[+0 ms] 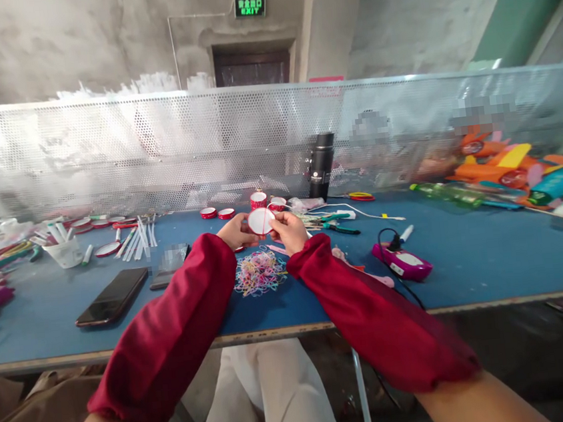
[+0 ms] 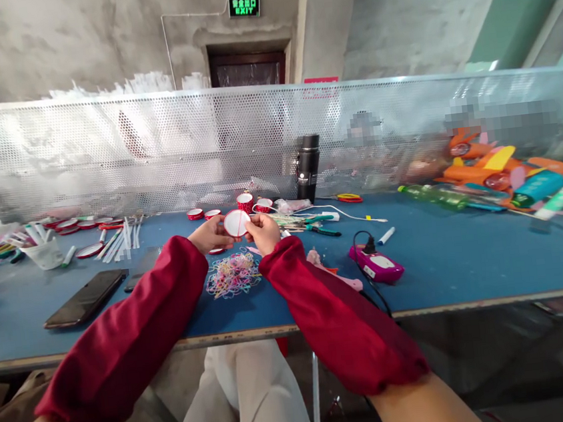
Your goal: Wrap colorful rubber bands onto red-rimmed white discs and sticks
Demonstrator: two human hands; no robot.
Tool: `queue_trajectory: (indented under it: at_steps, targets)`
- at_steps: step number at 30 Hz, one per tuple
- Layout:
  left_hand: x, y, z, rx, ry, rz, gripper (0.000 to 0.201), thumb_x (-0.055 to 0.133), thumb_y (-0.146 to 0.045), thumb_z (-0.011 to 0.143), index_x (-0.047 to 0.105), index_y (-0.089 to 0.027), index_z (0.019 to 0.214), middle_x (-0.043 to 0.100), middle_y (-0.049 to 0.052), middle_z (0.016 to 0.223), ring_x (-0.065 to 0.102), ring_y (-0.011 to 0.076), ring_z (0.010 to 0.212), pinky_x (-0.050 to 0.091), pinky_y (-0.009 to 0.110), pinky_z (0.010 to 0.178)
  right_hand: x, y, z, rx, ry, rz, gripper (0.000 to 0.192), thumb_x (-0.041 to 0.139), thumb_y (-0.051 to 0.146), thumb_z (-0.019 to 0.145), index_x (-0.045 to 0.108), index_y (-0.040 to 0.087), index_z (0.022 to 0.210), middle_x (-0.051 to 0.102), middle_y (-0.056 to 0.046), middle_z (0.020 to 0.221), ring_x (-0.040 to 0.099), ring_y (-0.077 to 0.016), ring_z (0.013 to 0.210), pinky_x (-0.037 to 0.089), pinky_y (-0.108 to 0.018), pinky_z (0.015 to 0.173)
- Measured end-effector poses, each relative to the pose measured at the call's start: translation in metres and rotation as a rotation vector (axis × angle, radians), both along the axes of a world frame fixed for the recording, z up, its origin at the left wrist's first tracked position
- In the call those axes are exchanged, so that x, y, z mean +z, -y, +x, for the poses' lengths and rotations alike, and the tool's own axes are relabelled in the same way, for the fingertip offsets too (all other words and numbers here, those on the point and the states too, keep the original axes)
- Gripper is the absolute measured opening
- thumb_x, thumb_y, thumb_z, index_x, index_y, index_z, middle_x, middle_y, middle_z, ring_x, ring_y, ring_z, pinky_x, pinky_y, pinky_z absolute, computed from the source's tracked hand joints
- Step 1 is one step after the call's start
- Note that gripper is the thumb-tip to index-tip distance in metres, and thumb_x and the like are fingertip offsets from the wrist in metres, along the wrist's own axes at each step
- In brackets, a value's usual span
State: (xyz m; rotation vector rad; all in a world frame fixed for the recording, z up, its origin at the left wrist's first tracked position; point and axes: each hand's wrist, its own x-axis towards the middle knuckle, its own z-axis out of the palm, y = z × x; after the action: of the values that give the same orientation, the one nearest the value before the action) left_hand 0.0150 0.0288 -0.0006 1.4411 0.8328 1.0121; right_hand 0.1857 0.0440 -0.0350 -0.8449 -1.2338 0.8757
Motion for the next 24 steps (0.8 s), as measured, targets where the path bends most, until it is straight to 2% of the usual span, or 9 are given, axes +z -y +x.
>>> queue_trajectory:
  at_steps: [4, 10, 14, 19, 24]
  targets:
    - [-0.002, -0.003, 0.000, 0.018, -0.067, 0.089, 0.070, 0.086, -0.004, 0.050, 0.046, -0.013, 0.106, 0.071, 0.005, 0.076, 0.071, 0.0200, 0.070, 0.055, 0.032, 0.066, 0.001, 0.001, -0.001, -0.014, 0.019, 0.005, 0.024, 0.069, 0.040, 0.064, 0.053, 0.023, 0.070, 0.056, 0.006, 0.051, 0.052, -0.0121, 0.042, 0.044, -0.025, 0.043]
    - [-0.002, -0.005, 0.001, 0.058, -0.037, 0.168, 0.076, 0.086, -0.001, 0.047, 0.049, -0.011, 0.113, 0.072, 0.005, 0.082, 0.072, 0.0220, 0.082, 0.055, 0.037, 0.082, 0.003, 0.003, -0.002, -0.010, 0.003, -0.001, 0.023, 0.070, 0.038, 0.063, 0.054, 0.023, 0.069, 0.057, 0.006, 0.051, 0.052, -0.0121, 0.043, 0.044, -0.025, 0.044]
    - [-0.004, -0.008, 0.000, 0.048, -0.055, 0.170, 0.079, 0.085, 0.000, 0.050, 0.048, -0.008, 0.120, 0.072, 0.007, 0.084, 0.071, 0.0229, 0.085, 0.054, 0.039, 0.085, 0.004, 0.004, -0.002, 0.012, -0.028, -0.013, 0.023, 0.070, 0.038, 0.062, 0.055, 0.022, 0.070, 0.056, 0.006, 0.050, 0.051, -0.0108, 0.042, 0.043, -0.023, 0.042]
    - [-0.011, -0.018, 0.000, 0.053, -0.081, 0.250, 0.076, 0.086, -0.002, 0.048, 0.054, -0.009, 0.117, 0.073, 0.010, 0.096, 0.069, 0.0256, 0.096, 0.052, 0.042, 0.092, 0.005, 0.006, -0.003, 0.013, -0.030, -0.053, 0.023, 0.071, 0.036, 0.059, 0.056, 0.022, 0.071, 0.055, 0.007, 0.048, 0.050, -0.0106, 0.041, 0.043, -0.023, 0.040]
    - [-0.019, -0.030, -0.001, 0.036, -0.025, 0.327, 0.076, 0.087, -0.005, 0.045, 0.057, -0.008, 0.115, 0.071, 0.014, 0.103, 0.066, 0.0275, 0.103, 0.048, 0.047, 0.097, 0.007, 0.007, 0.000, 0.035, -0.024, -0.062, 0.022, 0.071, 0.035, 0.061, 0.058, 0.021, 0.072, 0.057, 0.006, 0.049, 0.050, -0.0098, 0.041, 0.044, -0.022, 0.041]
